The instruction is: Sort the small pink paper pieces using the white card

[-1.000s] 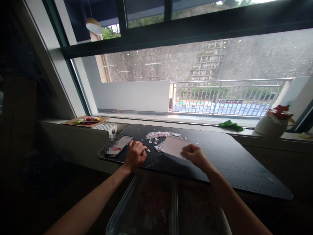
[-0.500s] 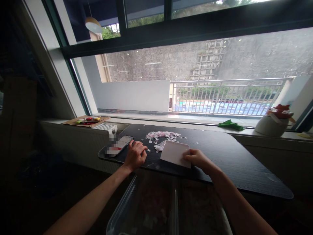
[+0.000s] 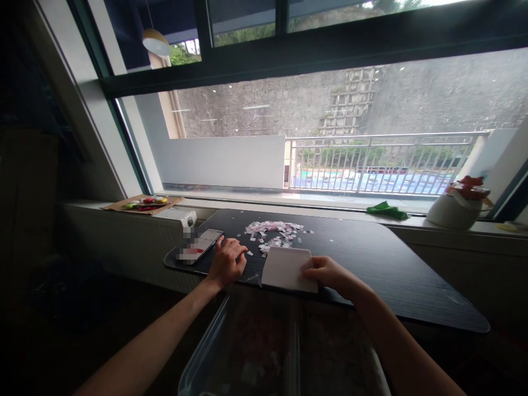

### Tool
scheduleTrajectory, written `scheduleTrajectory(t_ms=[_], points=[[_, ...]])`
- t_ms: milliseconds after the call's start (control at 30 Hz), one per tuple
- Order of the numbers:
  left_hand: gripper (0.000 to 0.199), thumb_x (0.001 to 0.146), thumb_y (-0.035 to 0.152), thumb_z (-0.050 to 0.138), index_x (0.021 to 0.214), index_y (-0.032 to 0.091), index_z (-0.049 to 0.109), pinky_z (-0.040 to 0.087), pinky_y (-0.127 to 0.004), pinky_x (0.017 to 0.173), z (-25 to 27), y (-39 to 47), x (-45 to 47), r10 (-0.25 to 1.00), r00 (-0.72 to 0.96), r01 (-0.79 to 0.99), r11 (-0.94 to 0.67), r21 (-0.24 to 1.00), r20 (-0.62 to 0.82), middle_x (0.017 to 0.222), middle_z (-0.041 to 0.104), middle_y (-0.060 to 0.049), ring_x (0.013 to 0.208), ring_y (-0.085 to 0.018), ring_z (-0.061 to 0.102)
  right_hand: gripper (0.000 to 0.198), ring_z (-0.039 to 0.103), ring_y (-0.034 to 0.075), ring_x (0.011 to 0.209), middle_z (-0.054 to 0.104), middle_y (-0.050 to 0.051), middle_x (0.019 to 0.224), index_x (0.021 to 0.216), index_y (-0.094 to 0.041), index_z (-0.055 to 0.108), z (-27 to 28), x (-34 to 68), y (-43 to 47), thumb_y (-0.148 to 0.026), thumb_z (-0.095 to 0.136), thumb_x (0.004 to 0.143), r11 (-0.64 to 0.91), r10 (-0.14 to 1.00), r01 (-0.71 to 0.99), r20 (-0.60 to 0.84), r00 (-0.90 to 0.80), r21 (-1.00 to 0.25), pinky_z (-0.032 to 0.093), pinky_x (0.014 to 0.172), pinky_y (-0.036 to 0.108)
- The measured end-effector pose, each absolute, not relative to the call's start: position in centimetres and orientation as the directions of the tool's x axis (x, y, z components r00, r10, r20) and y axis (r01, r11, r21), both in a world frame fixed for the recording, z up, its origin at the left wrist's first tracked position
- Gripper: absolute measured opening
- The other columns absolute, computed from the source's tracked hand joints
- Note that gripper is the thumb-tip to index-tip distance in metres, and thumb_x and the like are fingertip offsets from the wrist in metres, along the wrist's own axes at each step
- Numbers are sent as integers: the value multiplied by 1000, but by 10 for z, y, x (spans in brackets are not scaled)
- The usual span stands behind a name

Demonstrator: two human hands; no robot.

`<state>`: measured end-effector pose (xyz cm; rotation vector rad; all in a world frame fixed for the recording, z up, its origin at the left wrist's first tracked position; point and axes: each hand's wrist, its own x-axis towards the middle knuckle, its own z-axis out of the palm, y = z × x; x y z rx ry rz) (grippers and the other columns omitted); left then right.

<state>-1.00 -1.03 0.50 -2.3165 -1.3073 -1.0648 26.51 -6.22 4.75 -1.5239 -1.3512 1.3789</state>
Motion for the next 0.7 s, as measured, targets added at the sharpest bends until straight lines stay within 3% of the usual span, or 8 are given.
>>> scheduleTrajectory(t_ms=[133, 367, 700], points=[[16, 75, 14, 49, 82, 20, 62, 22, -52, 106, 4, -10, -10, 616, 323, 824, -556, 106, 719, 80, 63, -4, 96, -22, 54, 20, 62, 13, 60, 70, 1, 68, 70, -15, 67, 51, 269, -68, -19, 74, 52, -256, 959, 226, -277, -66, -940, 48, 56, 24], [17, 76, 14, 48, 81, 21, 62, 22, -52, 107, 5, -10, -10, 618, 325, 825, -556, 105, 716, 80, 63, -4, 95, -22, 54, 20, 65, 16, 63, 72, 3, 71, 73, -16, 69, 30, 263, -57, -22, 73, 54, -141, 989, 165, -144, -8, -976, 52, 59, 26], [17, 75, 13, 48, 81, 21, 62, 22, -52, 107, 5, -10, -10, 622, 324, 822, -558, 114, 713, 80, 63, -4, 95, -23, 54, 28, 65, 15, 63, 72, 4, 76, 78, -15, 70, 40, 261, -62, -26, 74, 53, -166, 976, 214, -191, -102, -963, 50, 57, 25]])
